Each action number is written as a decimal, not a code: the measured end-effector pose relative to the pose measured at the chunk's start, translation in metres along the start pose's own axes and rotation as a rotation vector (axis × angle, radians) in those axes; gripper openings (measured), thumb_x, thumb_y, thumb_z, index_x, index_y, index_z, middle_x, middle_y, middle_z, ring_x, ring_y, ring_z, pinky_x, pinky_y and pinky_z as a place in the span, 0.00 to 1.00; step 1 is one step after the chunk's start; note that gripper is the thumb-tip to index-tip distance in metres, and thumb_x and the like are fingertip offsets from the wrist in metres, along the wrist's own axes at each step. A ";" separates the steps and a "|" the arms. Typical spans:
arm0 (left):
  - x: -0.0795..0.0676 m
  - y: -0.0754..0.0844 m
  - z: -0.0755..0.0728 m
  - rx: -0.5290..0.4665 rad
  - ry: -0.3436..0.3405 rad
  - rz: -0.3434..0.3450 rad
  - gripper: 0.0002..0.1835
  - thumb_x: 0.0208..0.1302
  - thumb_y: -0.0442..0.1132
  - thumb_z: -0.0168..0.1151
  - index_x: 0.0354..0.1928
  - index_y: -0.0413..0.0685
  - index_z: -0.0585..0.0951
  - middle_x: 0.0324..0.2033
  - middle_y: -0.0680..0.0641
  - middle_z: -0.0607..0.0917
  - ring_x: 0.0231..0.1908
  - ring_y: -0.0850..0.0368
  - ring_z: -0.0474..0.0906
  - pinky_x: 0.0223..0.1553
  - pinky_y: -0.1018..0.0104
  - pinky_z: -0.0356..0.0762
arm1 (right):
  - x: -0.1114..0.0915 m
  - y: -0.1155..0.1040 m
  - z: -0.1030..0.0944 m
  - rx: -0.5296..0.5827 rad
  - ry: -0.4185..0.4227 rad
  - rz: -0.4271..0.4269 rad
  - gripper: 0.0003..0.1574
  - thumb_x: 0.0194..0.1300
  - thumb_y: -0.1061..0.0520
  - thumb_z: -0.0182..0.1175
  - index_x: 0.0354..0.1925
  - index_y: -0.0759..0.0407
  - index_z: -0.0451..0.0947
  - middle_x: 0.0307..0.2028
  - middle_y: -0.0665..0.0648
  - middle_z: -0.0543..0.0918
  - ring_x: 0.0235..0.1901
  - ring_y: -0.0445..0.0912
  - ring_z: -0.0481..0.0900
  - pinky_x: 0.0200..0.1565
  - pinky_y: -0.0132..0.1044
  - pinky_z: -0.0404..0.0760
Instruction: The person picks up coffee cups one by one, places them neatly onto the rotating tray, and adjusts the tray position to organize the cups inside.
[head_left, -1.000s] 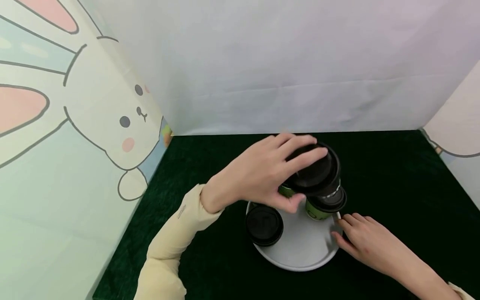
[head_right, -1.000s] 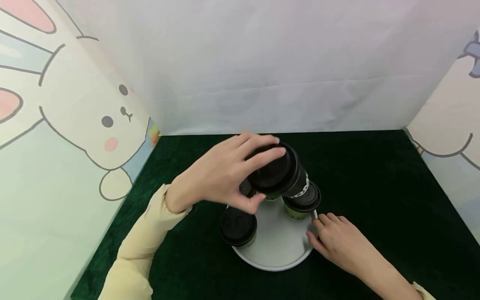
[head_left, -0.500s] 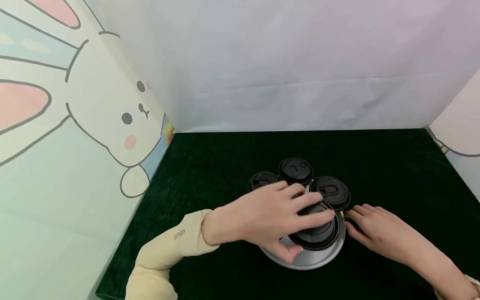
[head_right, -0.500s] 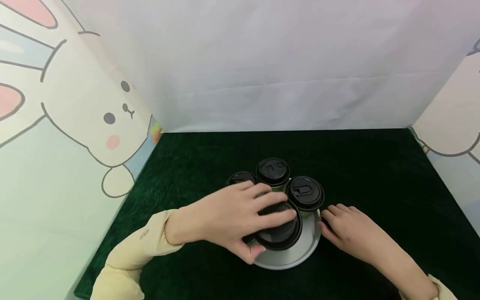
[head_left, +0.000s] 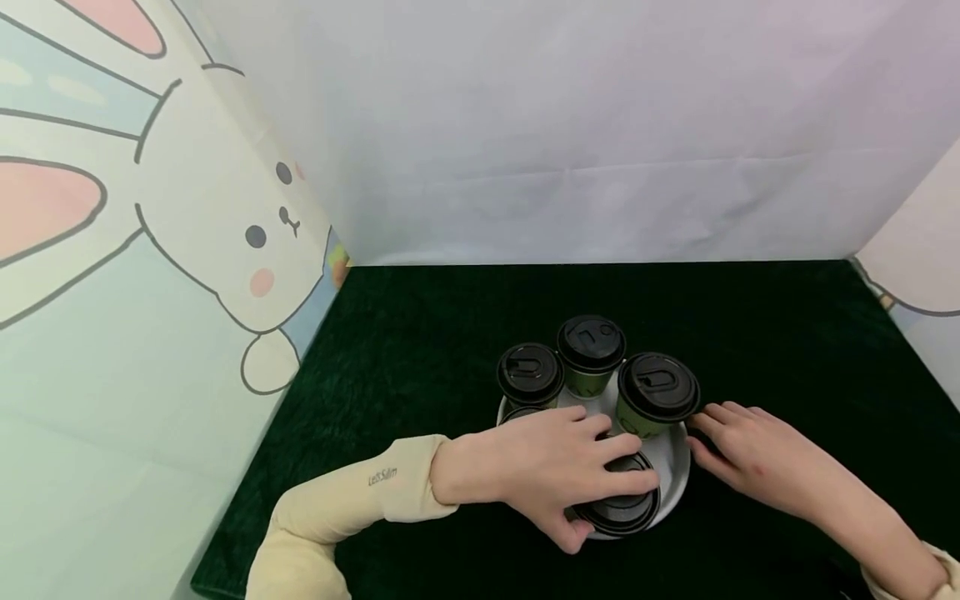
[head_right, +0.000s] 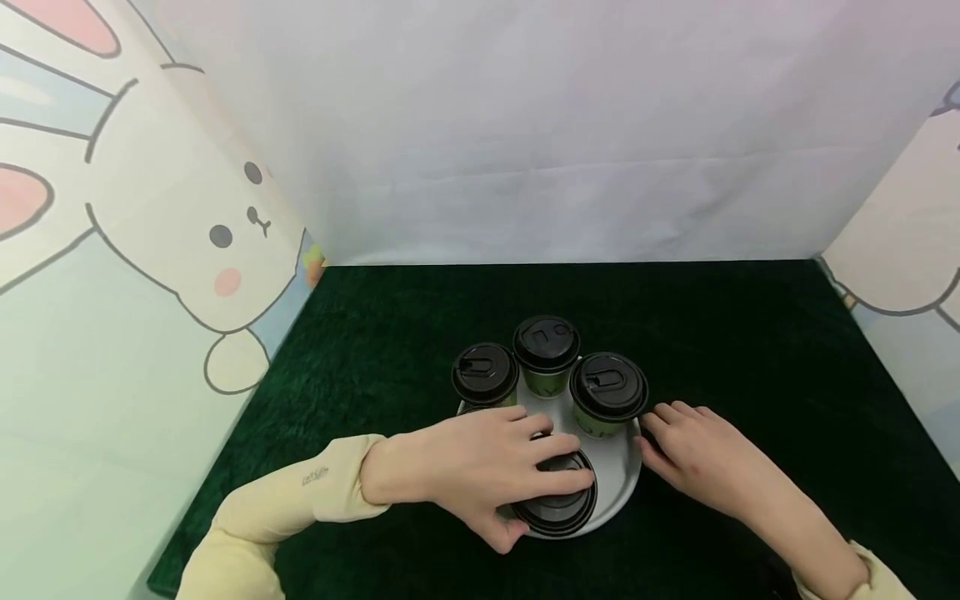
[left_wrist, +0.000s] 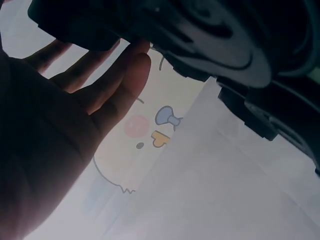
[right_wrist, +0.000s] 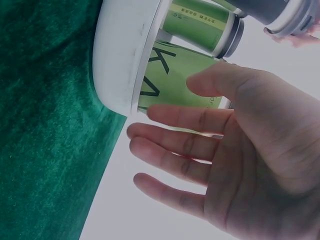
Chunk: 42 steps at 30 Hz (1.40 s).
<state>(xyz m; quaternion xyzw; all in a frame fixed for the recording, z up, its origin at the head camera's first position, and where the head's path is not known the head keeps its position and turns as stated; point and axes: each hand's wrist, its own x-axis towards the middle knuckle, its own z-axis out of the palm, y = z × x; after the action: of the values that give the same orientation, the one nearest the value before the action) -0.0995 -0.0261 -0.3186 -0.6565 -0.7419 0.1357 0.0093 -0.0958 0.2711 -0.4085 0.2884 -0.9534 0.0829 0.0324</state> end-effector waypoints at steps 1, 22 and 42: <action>0.001 0.001 0.002 0.003 0.001 -0.001 0.42 0.58 0.66 0.56 0.74 0.63 0.63 0.65 0.52 0.71 0.49 0.59 0.72 0.52 0.67 0.73 | 0.000 0.000 0.001 0.003 -0.001 -0.003 0.15 0.64 0.51 0.68 0.48 0.52 0.83 0.34 0.44 0.82 0.32 0.39 0.79 0.32 0.42 0.79; 0.008 0.002 0.014 0.000 -0.011 -0.020 0.40 0.61 0.68 0.55 0.73 0.63 0.63 0.66 0.51 0.70 0.50 0.59 0.72 0.50 0.70 0.74 | 0.002 0.001 0.007 -0.012 0.000 -0.038 0.12 0.63 0.50 0.70 0.45 0.49 0.83 0.34 0.43 0.81 0.32 0.41 0.80 0.31 0.41 0.79; 0.013 0.001 0.019 -0.004 0.000 -0.026 0.41 0.62 0.69 0.56 0.74 0.62 0.63 0.67 0.50 0.69 0.53 0.59 0.72 0.53 0.70 0.73 | -0.001 0.002 0.009 -0.002 0.023 -0.037 0.13 0.63 0.51 0.69 0.45 0.51 0.83 0.34 0.44 0.82 0.33 0.40 0.80 0.33 0.42 0.81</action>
<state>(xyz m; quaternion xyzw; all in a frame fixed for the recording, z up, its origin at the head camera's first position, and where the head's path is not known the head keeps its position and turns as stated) -0.1035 -0.0173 -0.3396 -0.6469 -0.7507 0.1339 0.0098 -0.0960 0.2715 -0.4178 0.3049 -0.9475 0.0849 0.0451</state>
